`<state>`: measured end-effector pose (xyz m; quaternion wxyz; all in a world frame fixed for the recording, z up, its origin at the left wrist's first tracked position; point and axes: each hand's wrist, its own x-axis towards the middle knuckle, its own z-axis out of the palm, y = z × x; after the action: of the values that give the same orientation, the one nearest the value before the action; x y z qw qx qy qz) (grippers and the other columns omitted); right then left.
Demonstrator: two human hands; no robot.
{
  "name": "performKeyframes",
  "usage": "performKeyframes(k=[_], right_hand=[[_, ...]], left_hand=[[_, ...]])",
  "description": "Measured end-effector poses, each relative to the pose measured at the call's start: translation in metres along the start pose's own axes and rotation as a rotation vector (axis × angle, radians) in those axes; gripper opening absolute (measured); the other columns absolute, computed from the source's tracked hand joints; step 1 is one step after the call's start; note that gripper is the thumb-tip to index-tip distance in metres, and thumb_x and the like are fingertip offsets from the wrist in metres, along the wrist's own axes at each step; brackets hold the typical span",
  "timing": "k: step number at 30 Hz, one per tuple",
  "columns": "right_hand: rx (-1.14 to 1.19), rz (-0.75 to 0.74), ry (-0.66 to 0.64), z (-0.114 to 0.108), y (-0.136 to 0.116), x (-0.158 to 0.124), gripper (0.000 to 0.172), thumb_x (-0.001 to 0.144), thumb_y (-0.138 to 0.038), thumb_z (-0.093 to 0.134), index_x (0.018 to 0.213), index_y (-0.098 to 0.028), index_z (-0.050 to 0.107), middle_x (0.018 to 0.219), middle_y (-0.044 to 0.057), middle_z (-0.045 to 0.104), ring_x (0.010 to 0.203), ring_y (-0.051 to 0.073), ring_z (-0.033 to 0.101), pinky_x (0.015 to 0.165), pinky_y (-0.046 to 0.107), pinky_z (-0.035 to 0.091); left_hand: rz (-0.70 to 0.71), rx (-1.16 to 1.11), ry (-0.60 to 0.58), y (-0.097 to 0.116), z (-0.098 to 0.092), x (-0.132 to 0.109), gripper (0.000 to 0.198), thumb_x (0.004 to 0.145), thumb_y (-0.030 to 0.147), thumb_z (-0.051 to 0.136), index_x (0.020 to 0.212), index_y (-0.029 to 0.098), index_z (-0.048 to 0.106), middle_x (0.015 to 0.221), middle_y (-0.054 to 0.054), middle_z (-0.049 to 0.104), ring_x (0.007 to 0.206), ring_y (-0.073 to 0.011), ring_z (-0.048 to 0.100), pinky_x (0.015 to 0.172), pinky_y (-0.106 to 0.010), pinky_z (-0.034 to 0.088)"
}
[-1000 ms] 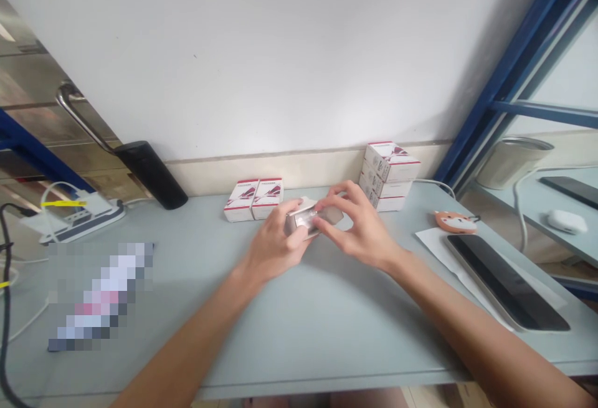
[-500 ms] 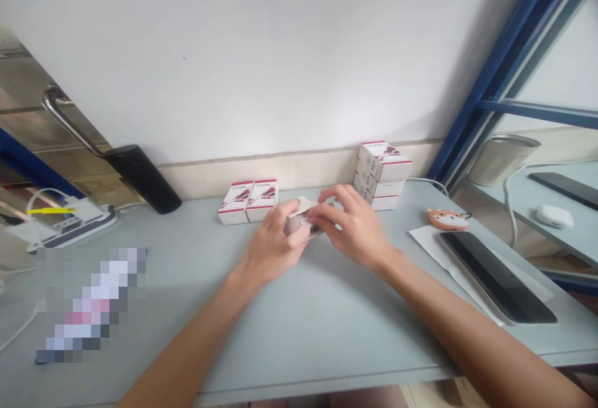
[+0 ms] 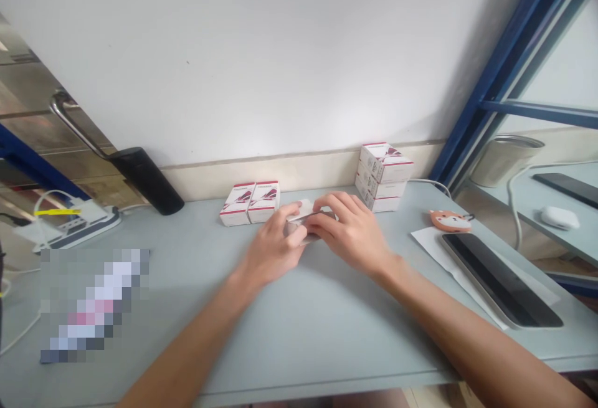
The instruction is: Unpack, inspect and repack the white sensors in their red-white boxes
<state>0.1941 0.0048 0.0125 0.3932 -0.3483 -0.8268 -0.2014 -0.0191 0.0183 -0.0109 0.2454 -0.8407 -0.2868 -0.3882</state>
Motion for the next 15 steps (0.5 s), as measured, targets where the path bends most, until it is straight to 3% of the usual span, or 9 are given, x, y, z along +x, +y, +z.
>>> performKeyframes(k=[4,8,15], right_hand=[[-0.032,0.047,0.082,-0.0019,0.0039,0.0018,0.015,0.107,-0.029,0.06,0.101,-0.027,0.075,0.108,0.005,0.074,0.1,0.021,0.062,0.079,0.036,0.044],[-0.061,0.141,0.074,-0.0063,0.0003,0.0056,0.016,0.106,-0.032,0.061,0.104,-0.029,0.076,0.114,0.006,0.073,0.103,0.023,0.062,0.082,0.038,0.046],[-0.084,0.256,-0.03,-0.002,0.0019,0.002,0.015,0.1,-0.021,0.064,0.097,-0.027,0.077,0.117,0.007,0.074,0.105,0.028,0.061,0.075,0.04,0.043]], left_hand=[[-0.059,-0.051,0.017,0.001,-0.0005,0.0049,0.026,0.089,0.019,0.078,0.109,0.024,0.062,0.129,-0.011,0.062,0.115,-0.0246,0.072,0.084,-0.035,0.067],[-0.056,-0.017,0.056,-0.0011,-0.0038,0.0084,0.026,0.087,0.022,0.081,0.1,0.023,0.059,0.126,-0.011,0.065,0.113,-0.0255,0.073,0.088,-0.037,0.067],[0.111,-0.062,0.106,-0.0006,-0.0073,0.0106,0.054,0.087,0.011,0.078,0.131,0.027,0.051,0.133,-0.014,0.064,0.119,-0.0261,0.071,0.095,-0.042,0.065]])
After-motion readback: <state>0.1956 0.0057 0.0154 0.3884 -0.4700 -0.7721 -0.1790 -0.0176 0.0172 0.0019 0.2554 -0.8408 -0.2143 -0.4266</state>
